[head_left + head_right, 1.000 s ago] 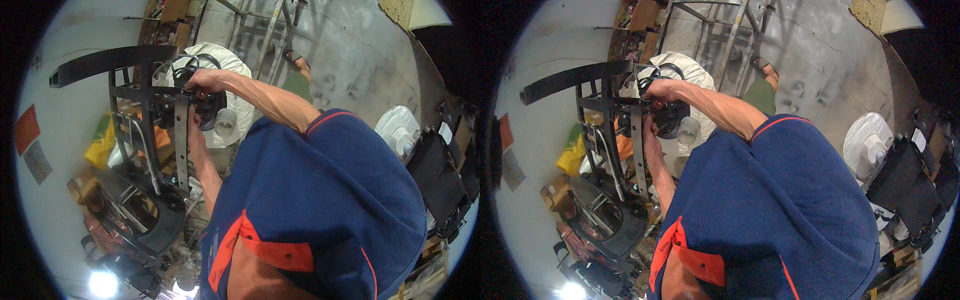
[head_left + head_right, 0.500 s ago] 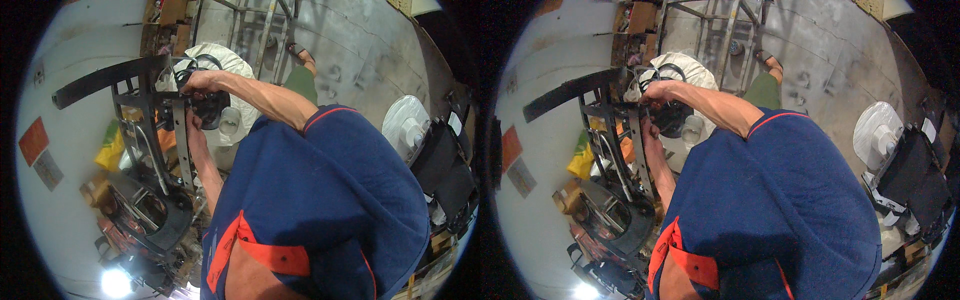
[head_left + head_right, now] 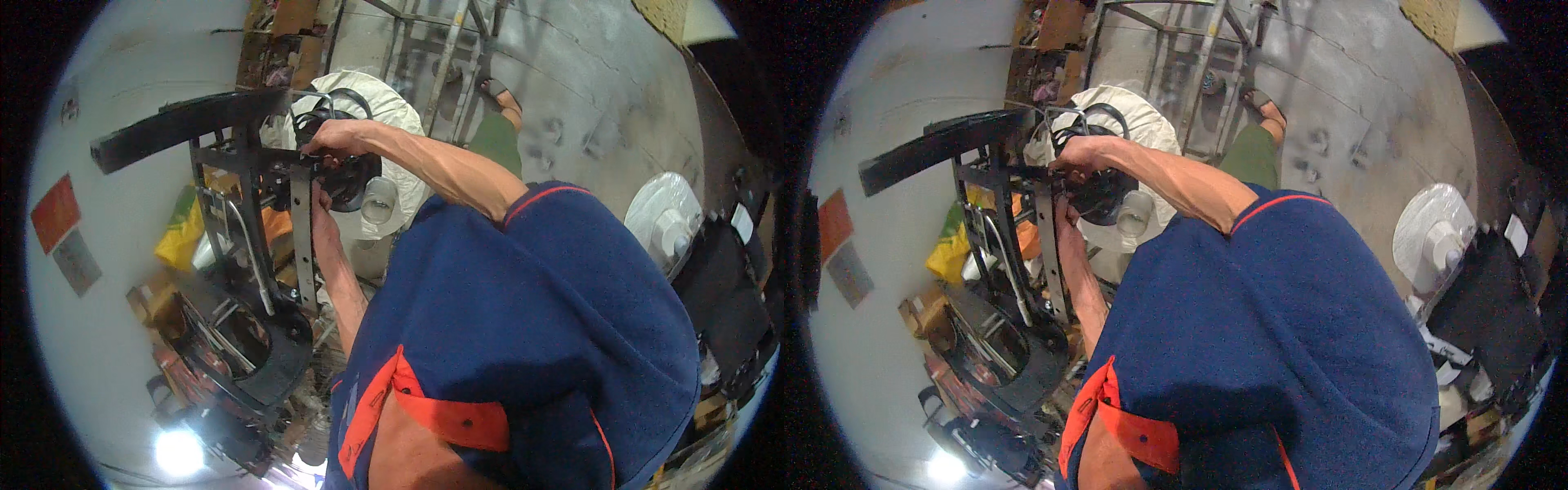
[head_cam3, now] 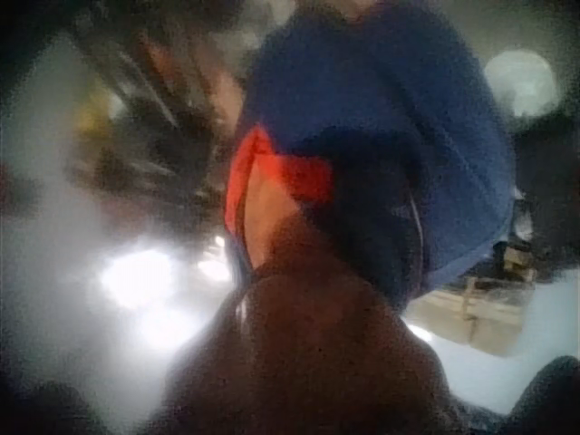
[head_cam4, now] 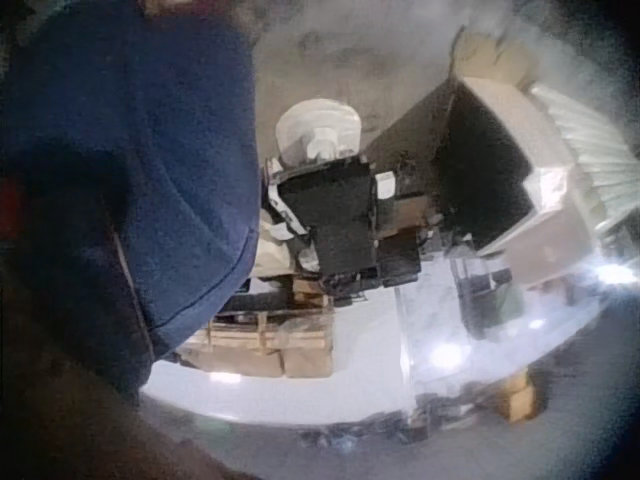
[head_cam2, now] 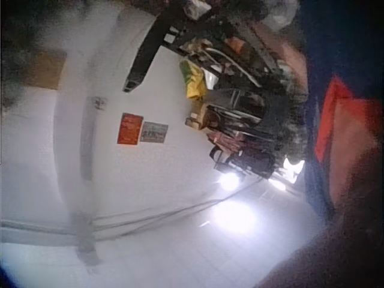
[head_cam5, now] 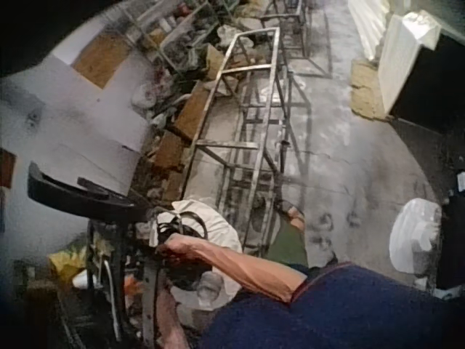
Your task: The person uses a wrench to tighten bolts on a metal frame structure, repeatedly adjusting and securing components. The person also handles a black plastic part, positioning it on the frame.
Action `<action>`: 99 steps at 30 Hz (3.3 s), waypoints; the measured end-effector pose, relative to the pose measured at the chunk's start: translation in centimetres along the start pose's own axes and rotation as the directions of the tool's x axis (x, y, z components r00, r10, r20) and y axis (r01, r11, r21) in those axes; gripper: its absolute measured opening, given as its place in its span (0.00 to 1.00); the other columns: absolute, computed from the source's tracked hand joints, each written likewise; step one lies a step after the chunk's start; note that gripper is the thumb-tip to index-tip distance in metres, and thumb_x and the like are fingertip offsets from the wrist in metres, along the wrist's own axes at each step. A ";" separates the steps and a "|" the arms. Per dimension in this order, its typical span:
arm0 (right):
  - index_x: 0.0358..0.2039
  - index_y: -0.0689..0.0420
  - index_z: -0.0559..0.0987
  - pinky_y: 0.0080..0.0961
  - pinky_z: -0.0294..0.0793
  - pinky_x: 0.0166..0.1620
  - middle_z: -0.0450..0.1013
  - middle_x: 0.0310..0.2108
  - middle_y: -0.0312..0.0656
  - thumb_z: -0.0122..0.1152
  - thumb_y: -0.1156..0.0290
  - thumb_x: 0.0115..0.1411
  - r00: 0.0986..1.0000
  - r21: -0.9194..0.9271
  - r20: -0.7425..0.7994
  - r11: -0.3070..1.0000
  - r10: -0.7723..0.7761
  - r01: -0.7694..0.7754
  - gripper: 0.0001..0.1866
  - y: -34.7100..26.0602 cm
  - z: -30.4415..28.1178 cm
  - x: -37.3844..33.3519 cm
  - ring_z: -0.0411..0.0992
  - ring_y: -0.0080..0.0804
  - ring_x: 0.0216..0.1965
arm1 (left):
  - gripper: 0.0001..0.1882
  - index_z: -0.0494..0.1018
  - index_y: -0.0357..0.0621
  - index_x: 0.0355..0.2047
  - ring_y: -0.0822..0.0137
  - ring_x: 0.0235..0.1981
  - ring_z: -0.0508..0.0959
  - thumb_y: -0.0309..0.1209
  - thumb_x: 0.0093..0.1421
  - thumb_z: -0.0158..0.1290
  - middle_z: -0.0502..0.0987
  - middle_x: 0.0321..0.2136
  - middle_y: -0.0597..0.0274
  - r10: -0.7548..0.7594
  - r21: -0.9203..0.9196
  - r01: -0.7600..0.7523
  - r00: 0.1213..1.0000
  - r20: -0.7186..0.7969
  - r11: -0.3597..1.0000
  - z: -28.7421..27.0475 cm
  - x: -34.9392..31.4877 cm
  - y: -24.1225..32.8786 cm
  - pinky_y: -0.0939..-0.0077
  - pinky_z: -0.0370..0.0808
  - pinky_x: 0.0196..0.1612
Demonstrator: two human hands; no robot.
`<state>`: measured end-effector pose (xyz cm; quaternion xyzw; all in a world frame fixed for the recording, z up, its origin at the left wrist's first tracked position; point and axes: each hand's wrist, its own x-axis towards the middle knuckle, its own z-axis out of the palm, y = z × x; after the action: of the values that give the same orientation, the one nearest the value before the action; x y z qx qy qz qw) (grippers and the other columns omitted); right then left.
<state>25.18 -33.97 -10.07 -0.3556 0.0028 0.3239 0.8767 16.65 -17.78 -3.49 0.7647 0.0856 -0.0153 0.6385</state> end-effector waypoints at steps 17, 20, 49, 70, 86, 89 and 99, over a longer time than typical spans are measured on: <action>0.25 0.59 0.82 0.23 0.70 0.27 0.71 0.21 0.32 0.67 0.65 0.62 0.964 -0.088 0.150 0.974 0.222 -0.211 0.12 -2.5 -1.4 1.0 0.68 0.21 0.22 | 0.11 0.73 0.38 0.46 0.69 0.43 0.77 0.27 0.63 0.56 0.77 0.43 0.59 -0.084 -0.318 -0.039 0.927 -0.365 0.947 0.9 -0.6 -1.9 0.73 0.77 0.45; 0.25 0.59 0.81 0.24 0.72 0.27 0.71 0.21 0.32 0.66 0.67 0.62 0.944 -0.067 0.238 0.973 0.230 -0.221 0.11 -2.0 -1.7 1.9 0.68 0.22 0.22 | 0.15 0.73 0.39 0.49 0.65 0.46 0.78 0.29 0.63 0.57 0.77 0.46 0.59 -0.326 -0.609 -0.073 0.791 -0.517 0.790 0.5 -0.5 -4.5 0.71 0.78 0.48; 0.40 0.61 0.81 0.24 0.81 0.32 0.79 0.30 0.40 0.66 0.64 0.64 0.868 -0.264 0.355 0.928 0.348 -0.264 0.12 -1.0 -5.4 6.6 0.78 0.26 0.27 | 0.18 0.70 0.49 0.55 0.58 0.43 0.81 0.40 0.70 0.43 0.78 0.48 0.57 -0.652 -0.795 -0.378 0.455 -0.606 0.475 8.6 0.1 1.5 0.55 0.84 0.43; 0.39 0.65 0.80 0.25 0.81 0.38 0.79 0.31 0.44 0.64 0.62 0.65 0.792 -0.416 0.303 0.821 0.530 -0.390 0.16 -2.8 -5.0 6.5 0.79 0.31 0.29 | 0.14 0.72 0.44 0.49 0.59 0.39 0.84 0.27 0.63 0.54 0.81 0.41 0.56 -0.629 -0.718 -0.405 0.351 -0.694 0.566 9.2 -0.1 2.0 0.60 0.82 0.36; 0.42 0.68 0.80 0.28 0.81 0.40 0.80 0.33 0.47 0.60 0.63 0.67 0.811 -0.331 0.399 0.892 0.427 -0.307 0.17 -4.6 -3.0 4.7 0.80 0.33 0.31 | 0.14 0.72 0.41 0.48 0.62 0.37 0.82 0.36 0.66 0.49 0.80 0.40 0.56 -0.470 -0.600 -0.309 0.402 -0.786 0.738 8.8 -0.2 0.3 0.59 0.80 0.40; 0.43 0.70 0.80 0.30 0.82 0.40 0.80 0.35 0.49 0.60 0.65 0.67 0.806 -0.382 0.399 0.879 0.437 -0.287 0.17 -5.5 -3.5 5.2 0.80 0.35 0.32 | 0.17 0.72 0.41 0.47 0.61 0.36 0.82 0.40 0.67 0.47 0.80 0.39 0.56 -0.484 -0.644 -0.360 0.442 -0.755 0.675 8.6 0.6 0.8 0.61 0.81 0.40; 0.42 0.74 0.80 0.30 0.83 0.41 0.80 0.31 0.52 0.59 0.67 0.67 0.827 -0.617 0.357 0.774 0.434 -0.140 0.18 -7.0 -1.4 4.3 0.81 0.37 0.32 | 0.11 0.75 0.42 0.38 0.58 0.35 0.82 0.20 0.56 0.63 0.80 0.35 0.56 -0.529 -0.684 -0.365 0.443 -0.724 0.632 8.5 0.0 0.0 0.59 0.82 0.33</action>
<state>32.88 -36.14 -7.76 -0.5023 -0.2546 0.5218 0.6408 17.34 -26.15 -5.10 0.2936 0.4471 0.3909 0.7491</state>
